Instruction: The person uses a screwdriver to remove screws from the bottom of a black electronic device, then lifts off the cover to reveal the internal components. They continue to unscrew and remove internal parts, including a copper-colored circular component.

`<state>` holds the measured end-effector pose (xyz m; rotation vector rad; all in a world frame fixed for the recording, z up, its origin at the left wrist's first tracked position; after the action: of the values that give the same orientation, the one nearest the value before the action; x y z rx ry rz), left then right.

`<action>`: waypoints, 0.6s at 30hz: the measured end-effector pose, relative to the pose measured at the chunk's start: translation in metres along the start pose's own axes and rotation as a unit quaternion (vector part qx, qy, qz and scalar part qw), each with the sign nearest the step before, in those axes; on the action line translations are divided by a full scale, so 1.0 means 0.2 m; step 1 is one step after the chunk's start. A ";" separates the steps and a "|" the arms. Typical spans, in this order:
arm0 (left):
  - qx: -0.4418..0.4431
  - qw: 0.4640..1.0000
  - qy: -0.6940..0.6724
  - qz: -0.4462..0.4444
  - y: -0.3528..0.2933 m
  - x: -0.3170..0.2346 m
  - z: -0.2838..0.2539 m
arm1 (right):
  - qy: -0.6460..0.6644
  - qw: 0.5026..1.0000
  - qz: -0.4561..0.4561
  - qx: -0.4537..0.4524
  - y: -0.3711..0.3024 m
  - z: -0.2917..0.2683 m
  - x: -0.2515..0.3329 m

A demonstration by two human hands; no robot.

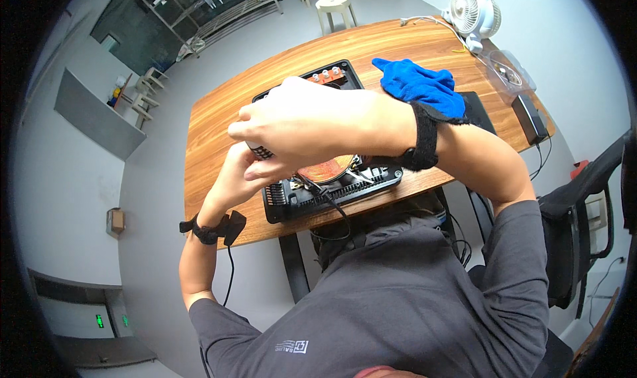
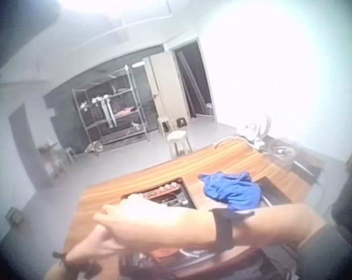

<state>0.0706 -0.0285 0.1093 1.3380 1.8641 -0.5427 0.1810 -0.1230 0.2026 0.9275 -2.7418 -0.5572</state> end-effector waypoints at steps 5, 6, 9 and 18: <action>0.009 1.000 -0.015 -0.025 0.08 -0.05 0.04 | -0.020 0.993 0.083 0.087 0.01 -0.01 -0.04; 0.007 0.999 -0.023 -0.031 0.05 -0.04 0.04 | -0.002 0.995 0.068 0.072 0.02 0.01 -0.04; 0.018 0.999 -0.026 -0.041 0.00 0.00 0.04 | 0.047 0.999 -0.002 0.001 0.01 0.05 -0.04; -0.011 0.999 -0.018 -0.035 0.02 -0.05 0.04 | 0.016 1.000 -0.017 0.000 0.00 0.06 -0.03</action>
<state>0.0790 -0.0384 0.1134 1.2442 1.8880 -0.5776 0.1817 -0.1158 0.1922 0.9758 -2.7026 -0.5440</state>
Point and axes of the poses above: each hand's wrist, its own y-axis towards the middle knuckle, its own z-axis out of the palm, x = y × z, the point moved 6 cm from there along y, towards the middle knuckle, and after that the axes turned 3 degrees about -z, right-handed, at the moved point
